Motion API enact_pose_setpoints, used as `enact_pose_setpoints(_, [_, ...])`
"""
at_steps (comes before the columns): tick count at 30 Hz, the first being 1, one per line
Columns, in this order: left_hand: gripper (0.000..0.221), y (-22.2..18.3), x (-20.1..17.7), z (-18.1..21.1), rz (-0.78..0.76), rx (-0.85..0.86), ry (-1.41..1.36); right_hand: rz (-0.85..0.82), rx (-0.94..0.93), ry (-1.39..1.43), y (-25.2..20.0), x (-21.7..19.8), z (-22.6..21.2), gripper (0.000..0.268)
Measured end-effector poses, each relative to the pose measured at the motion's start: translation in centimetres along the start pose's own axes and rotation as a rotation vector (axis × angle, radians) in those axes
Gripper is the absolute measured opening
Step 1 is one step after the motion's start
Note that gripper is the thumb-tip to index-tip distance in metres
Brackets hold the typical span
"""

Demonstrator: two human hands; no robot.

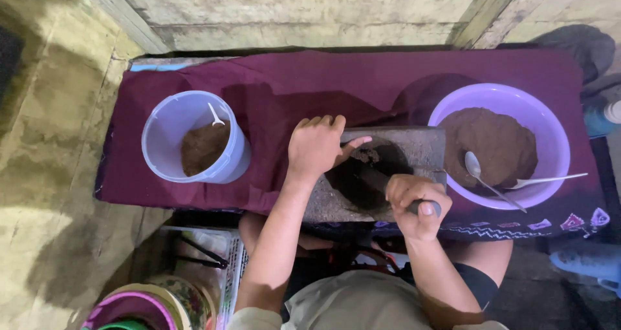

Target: Grinding and mixing a brown powder in a stone mortar using a pestle and a spoon to ensure a fine consistency.

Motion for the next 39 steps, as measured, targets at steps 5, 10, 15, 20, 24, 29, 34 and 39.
enact_pose_setpoints(5, [0.065,-0.1,0.5,-0.3,-0.066,-0.024,-0.062,-0.002,-0.003,-0.009,1.0,0.6,-2.8,0.044])
enact_pose_setpoints(10, [0.068,0.0,1.9,-0.7,-0.185,-0.073,-0.130,-0.038,-0.010,-0.031,0.1,1.1,-3.4,0.043])
enact_pose_setpoints(15, [0.064,-0.3,0.8,-0.2,-0.044,-0.019,-0.007,-0.013,-0.030,0.014,-0.9,0.2,-0.2,0.046])
enact_pose_setpoints(20, [0.070,0.3,2.4,-0.9,-0.289,-0.096,-0.142,-0.024,0.014,-0.008,0.8,1.4,-4.8,0.042])
enact_pose_setpoints(24, [0.072,1.3,3.0,-1.2,-0.513,-0.116,-0.161,-0.014,0.004,-0.043,-0.1,1.6,-3.0,0.037])
enact_pose_setpoints(29, [0.072,1.0,2.7,-1.1,-0.391,-0.072,-0.082,-0.006,-0.027,-0.008,-1.3,-0.6,-0.4,0.050])
enact_pose_setpoints(34, [0.080,1.1,2.9,-1.1,-0.488,-0.047,-0.122,-0.021,0.001,-0.047,0.1,1.5,-5.3,0.047])
enact_pose_setpoints(39, [0.068,0.9,2.4,-1.1,-0.174,-0.023,-0.006,0.004,-0.066,-0.002,-1.9,0.0,0.7,0.049])
Point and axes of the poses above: each hand's wrist, its own y-axis towards the middle knuckle, its own x-axis out of the palm, z = x × y, the point moved 6 cm from there along y, towards the middle knuckle, and after that the axes turned 1 degree about x, right-handed, at the moved point
